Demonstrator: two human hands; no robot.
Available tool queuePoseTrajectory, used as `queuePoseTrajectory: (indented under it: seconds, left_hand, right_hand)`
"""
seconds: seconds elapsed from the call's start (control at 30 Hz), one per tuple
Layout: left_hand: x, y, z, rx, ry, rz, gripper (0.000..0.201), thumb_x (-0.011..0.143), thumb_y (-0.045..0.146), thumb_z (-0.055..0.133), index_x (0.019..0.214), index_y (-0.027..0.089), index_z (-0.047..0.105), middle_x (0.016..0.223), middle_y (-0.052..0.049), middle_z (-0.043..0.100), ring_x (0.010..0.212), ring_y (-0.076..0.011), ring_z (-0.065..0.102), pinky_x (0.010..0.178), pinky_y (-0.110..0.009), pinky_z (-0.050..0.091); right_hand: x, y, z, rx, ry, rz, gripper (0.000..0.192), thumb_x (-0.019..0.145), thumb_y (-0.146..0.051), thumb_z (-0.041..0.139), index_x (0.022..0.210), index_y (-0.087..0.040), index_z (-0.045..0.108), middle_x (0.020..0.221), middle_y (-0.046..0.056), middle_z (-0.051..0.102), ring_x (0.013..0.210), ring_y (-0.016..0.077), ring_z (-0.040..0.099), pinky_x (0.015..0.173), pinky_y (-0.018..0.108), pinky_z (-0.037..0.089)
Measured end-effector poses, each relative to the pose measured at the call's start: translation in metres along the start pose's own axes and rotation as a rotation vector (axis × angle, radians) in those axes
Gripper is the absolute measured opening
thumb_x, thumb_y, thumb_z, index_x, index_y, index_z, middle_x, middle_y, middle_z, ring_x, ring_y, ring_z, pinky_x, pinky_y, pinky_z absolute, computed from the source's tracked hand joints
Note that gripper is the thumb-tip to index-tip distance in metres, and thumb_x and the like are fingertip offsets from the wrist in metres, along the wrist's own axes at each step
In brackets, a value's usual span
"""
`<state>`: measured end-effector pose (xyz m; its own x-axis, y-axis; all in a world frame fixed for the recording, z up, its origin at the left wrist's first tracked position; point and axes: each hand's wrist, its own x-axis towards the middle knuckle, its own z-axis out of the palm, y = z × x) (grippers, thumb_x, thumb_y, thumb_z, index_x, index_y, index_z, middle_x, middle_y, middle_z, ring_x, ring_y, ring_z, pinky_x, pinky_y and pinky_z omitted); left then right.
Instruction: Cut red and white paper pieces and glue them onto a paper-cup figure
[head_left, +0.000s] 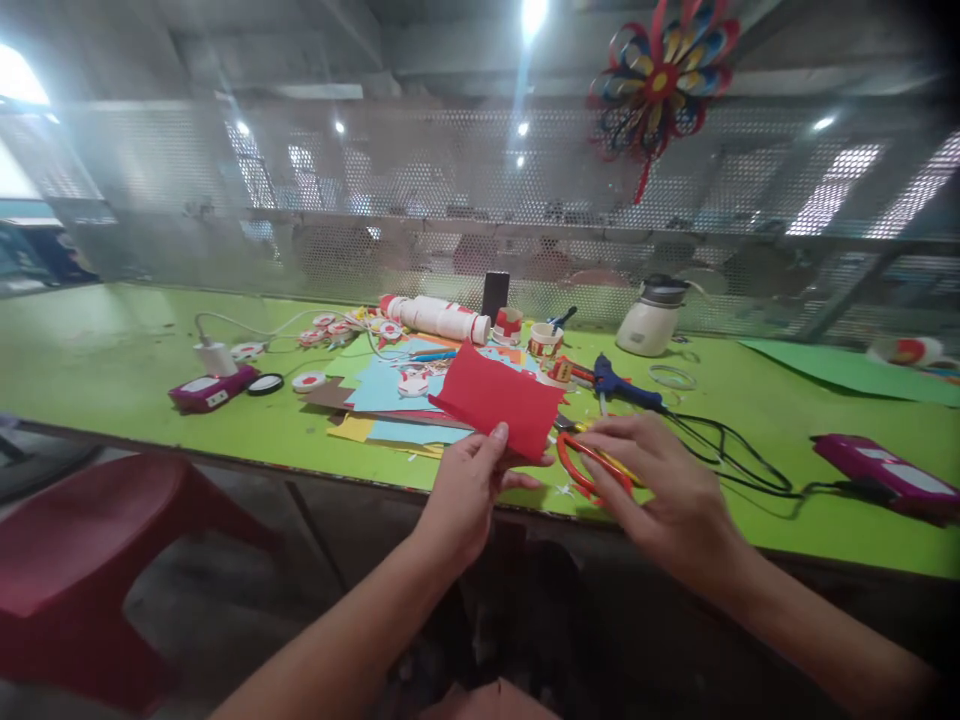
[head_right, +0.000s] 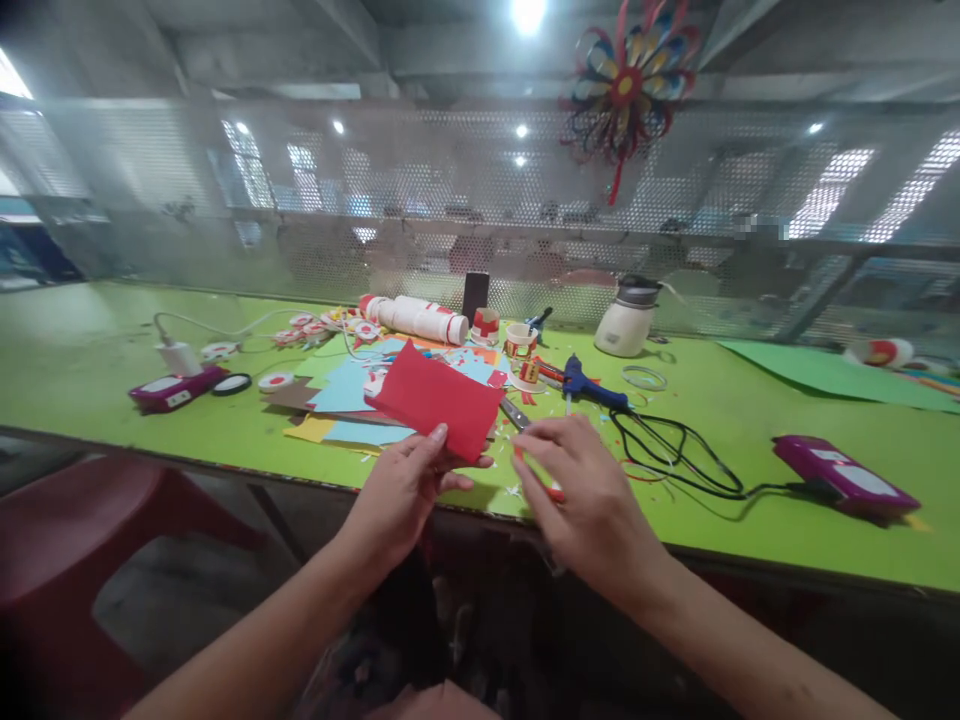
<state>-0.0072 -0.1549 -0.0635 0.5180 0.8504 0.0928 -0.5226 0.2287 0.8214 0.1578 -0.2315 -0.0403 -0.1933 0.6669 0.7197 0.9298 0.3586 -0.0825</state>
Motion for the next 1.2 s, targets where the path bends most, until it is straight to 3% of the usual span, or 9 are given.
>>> queuePoseTrajectory:
  seconds: [0.07,0.23,0.37,0.53,0.67,0.9,1.03,1.2]
  left_hand:
    - [0.008,0.005,-0.001,0.015,-0.033,-0.045,0.028,0.078,0.036,0.062,0.078,0.008,0.063,0.079,-0.010,0.069,0.075,-0.0198,0.067,0.056,-0.023,0.050]
    - [0.042,0.017,-0.006,0.089,-0.079,-0.062,0.017,0.078,0.024,0.062,0.075,0.007,0.060,0.071,-0.012,0.068,0.071,-0.0206,0.068,0.063,-0.026,0.053]
    - [0.070,0.021,-0.011,0.123,-0.128,-0.057,0.009,0.079,0.016,0.059,0.078,0.008,0.059,0.070,-0.009,0.068,0.066,-0.0176,0.067,0.067,-0.029,0.055]
    - [0.095,0.023,-0.013,0.162,-0.188,-0.016,0.014,0.076,0.010,0.060,0.090,0.010,0.059,0.083,-0.009,0.069,0.070,-0.0167,0.067,0.070,-0.030,0.055]
    - [0.111,0.026,-0.013,0.180,-0.189,-0.001,0.015,0.074,0.009,0.062,0.088,0.008,0.058,0.086,-0.012,0.069,0.071,-0.0170,0.067,0.069,-0.030,0.055]
    - [0.128,0.041,-0.010,0.163,-0.057,-0.012,0.007,0.075,0.010,0.063,0.081,0.007,0.061,0.073,-0.011,0.069,0.063,-0.0151,0.066,0.053,-0.021,0.050]
    - [0.131,0.055,-0.011,0.106,-0.003,-0.008,0.006,0.076,0.012,0.063,0.073,0.007,0.063,0.068,-0.008,0.067,0.064,-0.0127,0.065,0.053,-0.018,0.047]
    - [0.135,0.069,-0.012,0.042,0.037,0.046,0.004,0.072,0.010,0.066,0.074,0.008,0.064,0.069,-0.006,0.066,0.064,-0.0109,0.063,0.056,-0.019,0.047]
  right_hand:
    - [-0.008,0.023,-0.001,-0.050,-0.015,0.049,0.017,0.087,-0.021,0.048,0.093,-0.016,0.064,0.090,0.009,0.063,0.087,0.0211,0.057,0.076,0.035,0.047]
    - [-0.015,0.070,0.012,-0.342,-0.370,0.067,0.026,0.087,-0.030,0.048,0.084,-0.013,0.068,0.081,0.013,0.064,0.080,0.0244,0.056,0.071,0.036,0.043]
    - [-0.003,0.069,0.019,-0.405,-0.571,0.083,0.020,0.083,-0.022,0.050,0.094,-0.017,0.067,0.078,0.009,0.064,0.076,0.0221,0.057,0.061,0.029,0.037]
    - [0.017,0.057,0.022,-0.457,-0.677,0.202,0.042,0.074,-0.011,0.051,0.114,-0.022,0.057,0.074,0.007,0.067,0.063,0.0211,0.060,0.050,0.026,0.026]
    - [0.026,0.060,0.025,-0.332,-0.768,0.378,0.055,0.060,-0.013,0.059,0.114,-0.021,0.056,0.081,0.008,0.069,0.068,0.0246,0.064,0.048,0.025,0.030]
    - [0.031,0.078,0.028,-0.080,-0.669,0.598,0.049,0.062,-0.015,0.054,0.111,-0.016,0.060,0.083,0.009,0.068,0.072,0.0218,0.062,0.053,0.026,0.040]
    - [0.024,0.079,0.010,0.446,-0.642,0.806,0.050,0.063,-0.018,0.053,0.112,-0.016,0.059,0.072,0.005,0.065,0.061,0.0189,0.058,0.051,0.028,0.043]
    - [0.013,0.061,-0.015,1.107,-0.323,0.735,0.038,0.073,-0.030,0.055,0.111,-0.028,0.057,0.089,0.006,0.062,0.076,0.0218,0.060,0.069,0.038,0.050]
